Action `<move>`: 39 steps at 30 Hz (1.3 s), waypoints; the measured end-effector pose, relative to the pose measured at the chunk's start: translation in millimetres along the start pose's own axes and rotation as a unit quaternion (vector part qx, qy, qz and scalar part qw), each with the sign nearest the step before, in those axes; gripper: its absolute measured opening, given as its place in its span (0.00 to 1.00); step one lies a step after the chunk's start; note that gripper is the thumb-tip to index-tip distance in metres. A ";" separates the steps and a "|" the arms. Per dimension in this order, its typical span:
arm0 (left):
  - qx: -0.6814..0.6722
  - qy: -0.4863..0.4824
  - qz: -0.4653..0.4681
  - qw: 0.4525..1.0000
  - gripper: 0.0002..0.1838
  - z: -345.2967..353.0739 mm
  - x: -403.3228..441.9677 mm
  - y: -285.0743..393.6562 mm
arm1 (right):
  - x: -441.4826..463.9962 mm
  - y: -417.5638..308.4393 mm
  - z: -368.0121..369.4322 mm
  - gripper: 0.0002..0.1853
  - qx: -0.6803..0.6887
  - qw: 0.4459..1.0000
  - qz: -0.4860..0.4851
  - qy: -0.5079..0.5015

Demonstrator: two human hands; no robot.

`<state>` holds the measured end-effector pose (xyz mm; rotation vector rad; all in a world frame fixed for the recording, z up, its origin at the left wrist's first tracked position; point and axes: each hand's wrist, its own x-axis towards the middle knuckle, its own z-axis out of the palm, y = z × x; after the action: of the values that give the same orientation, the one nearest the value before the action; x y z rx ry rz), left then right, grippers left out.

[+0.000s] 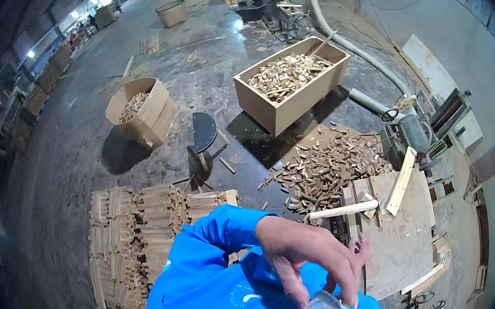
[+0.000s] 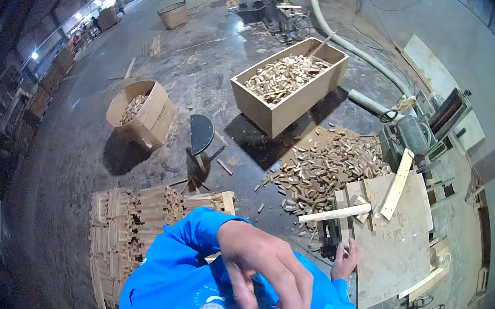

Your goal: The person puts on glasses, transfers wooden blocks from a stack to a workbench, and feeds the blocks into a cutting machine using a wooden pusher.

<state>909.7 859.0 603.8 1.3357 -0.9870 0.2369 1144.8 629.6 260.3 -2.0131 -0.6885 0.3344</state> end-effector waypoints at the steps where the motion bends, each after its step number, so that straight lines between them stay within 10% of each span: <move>1: -0.023 0.042 0.020 0.999 0.29 0.2 -2.3 1.4 | -1.5 -11.8 2.6 0.22 0.041 0.999 0.007 -0.009; 6: -0.125 0.224 0.132 0.958 0.37 9.2 -18.4 -18.3 | 0.5 -103.7 -4.4 0.21 0.390 0.907 0.009 -0.157; 12: -0.054 0.463 -0.022 0.885 0.31 11.9 -68.5 -58.2 | -13.8 -217.3 -30.0 0.22 0.373 0.880 -0.128 -0.266; 19: 0.010 0.573 -0.096 0.814 0.27 23.2 -123.5 -102.0 | -15.1 -227.3 -9.9 0.14 0.280 0.896 -0.049 -0.341; 25: 0.004 0.561 -0.154 0.813 0.22 25.9 -140.8 -114.3 | -10.7 -193.3 4.1 0.05 0.211 0.934 -0.017 -0.289; 31: 0.100 0.376 -0.423 0.819 0.18 12.2 -161.3 -83.4 | -4.3 -185.7 -13.7 0.05 -0.022 0.946 -0.210 -0.245; 39: 0.158 0.323 -0.339 0.869 0.14 5.3 -180.7 -106.9 | -3.0 -171.8 -16.4 0.08 -0.092 0.917 -0.289 -0.258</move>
<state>870.2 893.1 400.4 1.6593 0.1196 0.2825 1093.1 683.6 415.8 -1.7867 -1.6537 0.4591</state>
